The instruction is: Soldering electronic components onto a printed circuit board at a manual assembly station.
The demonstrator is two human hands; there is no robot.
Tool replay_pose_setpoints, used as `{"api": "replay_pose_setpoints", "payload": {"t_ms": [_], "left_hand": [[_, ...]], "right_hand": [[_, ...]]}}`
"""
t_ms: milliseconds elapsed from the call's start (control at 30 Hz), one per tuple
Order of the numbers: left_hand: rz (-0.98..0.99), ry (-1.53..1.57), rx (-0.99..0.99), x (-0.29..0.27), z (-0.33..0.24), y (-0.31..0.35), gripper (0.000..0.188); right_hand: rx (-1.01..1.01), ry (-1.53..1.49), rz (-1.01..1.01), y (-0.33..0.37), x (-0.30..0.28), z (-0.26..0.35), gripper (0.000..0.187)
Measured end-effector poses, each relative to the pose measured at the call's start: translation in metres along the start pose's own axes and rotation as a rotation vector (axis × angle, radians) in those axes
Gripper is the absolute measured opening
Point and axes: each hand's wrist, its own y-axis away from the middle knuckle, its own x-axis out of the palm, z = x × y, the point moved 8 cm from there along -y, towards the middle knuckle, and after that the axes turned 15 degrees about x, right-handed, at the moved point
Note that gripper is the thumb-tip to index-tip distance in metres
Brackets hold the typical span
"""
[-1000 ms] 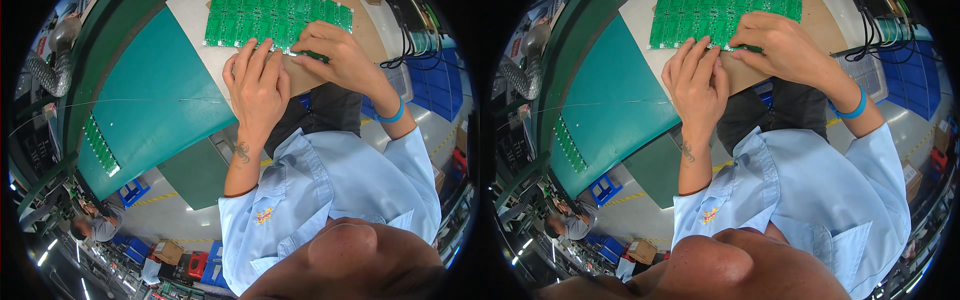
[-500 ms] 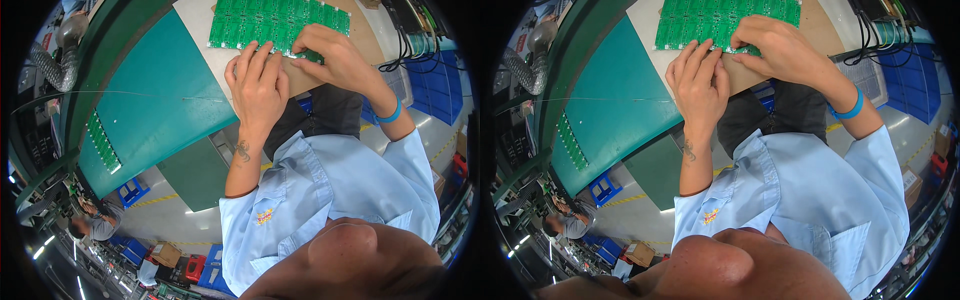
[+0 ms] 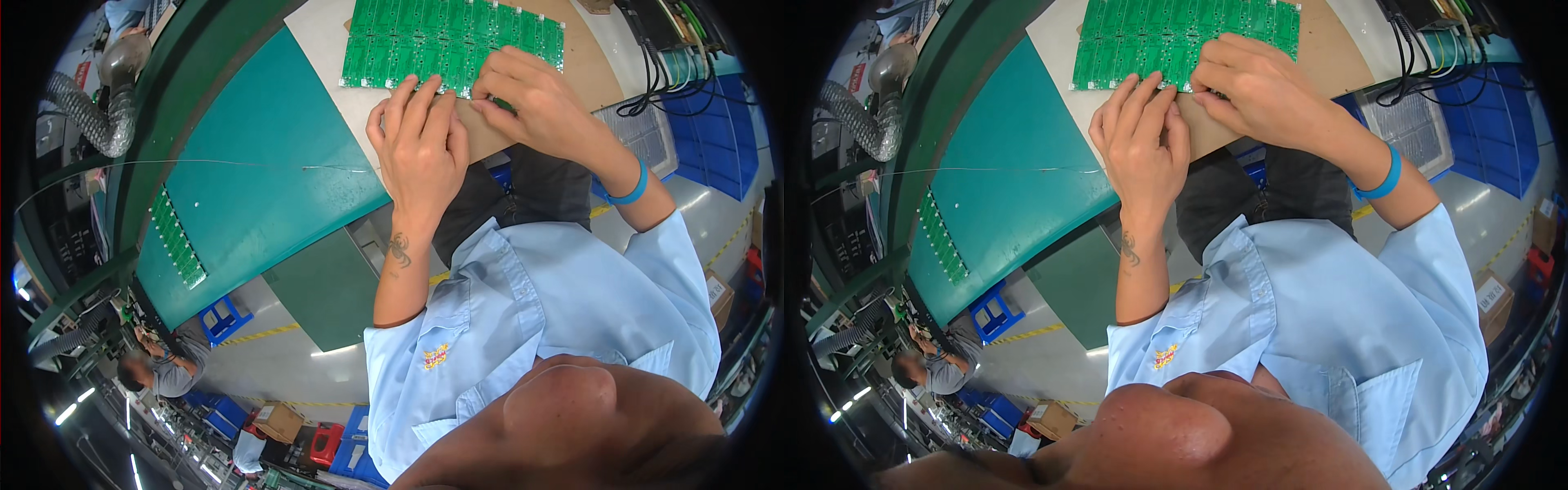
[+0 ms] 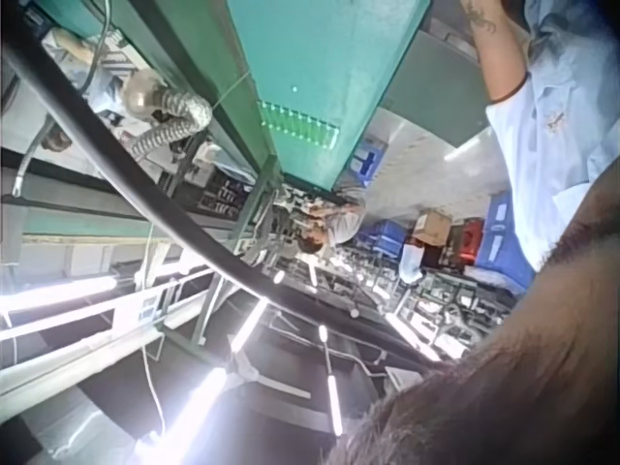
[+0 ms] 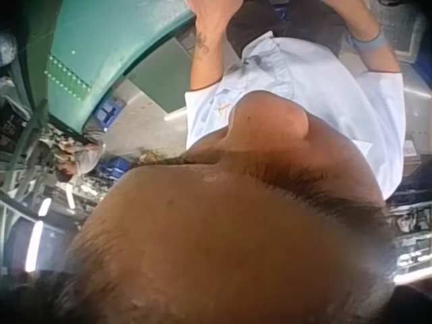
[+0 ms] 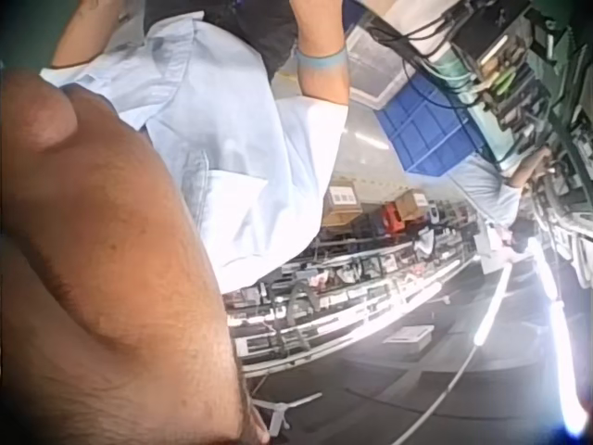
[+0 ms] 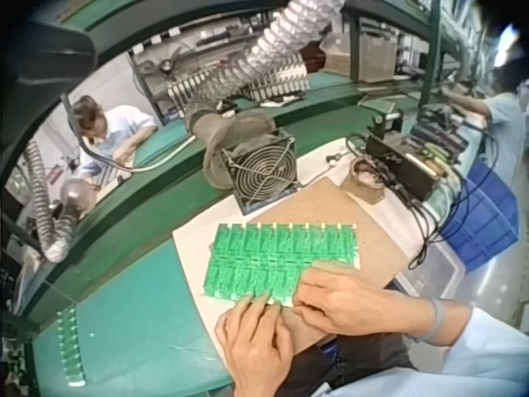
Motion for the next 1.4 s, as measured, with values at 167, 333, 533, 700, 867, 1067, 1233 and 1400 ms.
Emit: {"api": "replay_pose_setpoints", "payload": {"t_ms": [167,333,533,700,867,1067,1233,1400], "left_hand": [[-0.005,0.017,0.007,0.001,0.0,0.0,0.021],[0.015,0.008,0.01,0.001,-0.002,0.001,0.021],[0.026,0.005,0.013,0.002,-0.002,-0.003,0.024],[0.032,0.014,-0.016,-0.002,-0.002,-0.002,0.028],[0.026,0.014,-0.027,-0.001,-0.002,-0.006,0.032],[0.072,0.008,-0.034,0.004,-0.002,-0.006,0.032],[0.095,-0.002,-0.03,0.004,-0.001,-0.005,0.032],[0.105,0.004,-0.03,0.006,-0.004,-0.006,0.032]], "right_hand": [[-0.019,0.018,-0.056,0.002,-0.001,0.002,0.01],[0.009,0.043,-0.062,0.008,0.003,0.004,0.011],[0.023,0.002,-0.076,0.009,-0.006,0.0,0.011],[0.083,-0.185,-0.129,0.012,-0.029,-0.014,0.01],[0.131,-0.237,-0.114,0.018,-0.03,-0.021,0.009],[0.012,-0.081,-0.109,0.016,-0.006,-0.003,0.009],[-0.006,0.071,-0.159,0.016,0.004,-0.002,0.009],[-0.007,0.115,-0.203,0.02,0.006,-0.002,0.009]]}}
